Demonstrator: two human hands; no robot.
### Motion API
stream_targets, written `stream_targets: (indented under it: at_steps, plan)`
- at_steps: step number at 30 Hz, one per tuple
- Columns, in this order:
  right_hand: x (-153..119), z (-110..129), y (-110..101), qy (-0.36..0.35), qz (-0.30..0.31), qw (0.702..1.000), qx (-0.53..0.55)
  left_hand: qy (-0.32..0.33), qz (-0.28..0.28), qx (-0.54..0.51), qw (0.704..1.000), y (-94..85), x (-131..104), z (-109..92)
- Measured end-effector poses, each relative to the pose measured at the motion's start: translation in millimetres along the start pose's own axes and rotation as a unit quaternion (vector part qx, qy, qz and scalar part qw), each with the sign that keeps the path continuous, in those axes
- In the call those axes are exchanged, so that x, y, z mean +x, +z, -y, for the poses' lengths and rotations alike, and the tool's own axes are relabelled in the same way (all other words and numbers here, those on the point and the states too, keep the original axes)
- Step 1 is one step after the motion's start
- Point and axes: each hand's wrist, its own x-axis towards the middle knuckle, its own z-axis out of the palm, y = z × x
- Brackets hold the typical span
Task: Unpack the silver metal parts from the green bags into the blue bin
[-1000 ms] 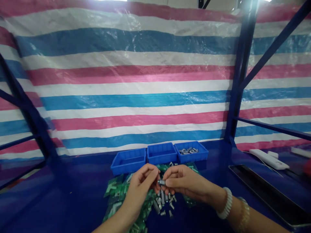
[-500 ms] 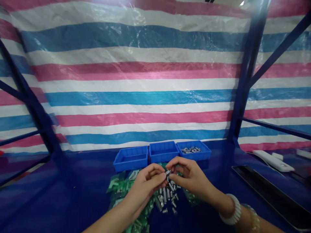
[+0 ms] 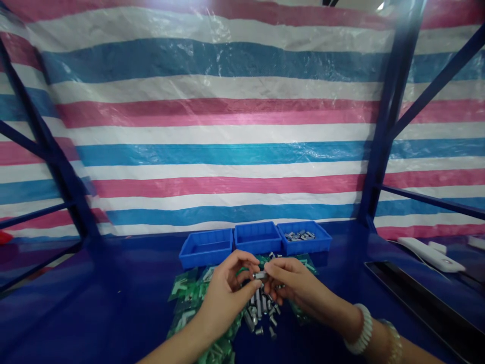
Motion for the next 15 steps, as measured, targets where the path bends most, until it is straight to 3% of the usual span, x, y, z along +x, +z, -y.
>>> stream_targets:
  at_steps: [5,8,12,15]
  plan:
    - [-1,0,-4,0.041,0.052,0.995,0.075,0.018,0.016,0.000,1.000,1.5,-1,2]
    - [0,4,-11,0.016,0.046,0.998,0.032,0.028,0.014,0.019,0.999,-1.9,2,6]
    - [7,19,-35,-0.070,-0.019,0.991,-0.112,0.035,-0.004,0.054,0.998,-6.6,4,8]
    - [14,33,-65,-0.148,-0.116,0.944,-0.272,0.028,-0.020,0.058,0.998,-6.9,6,5]
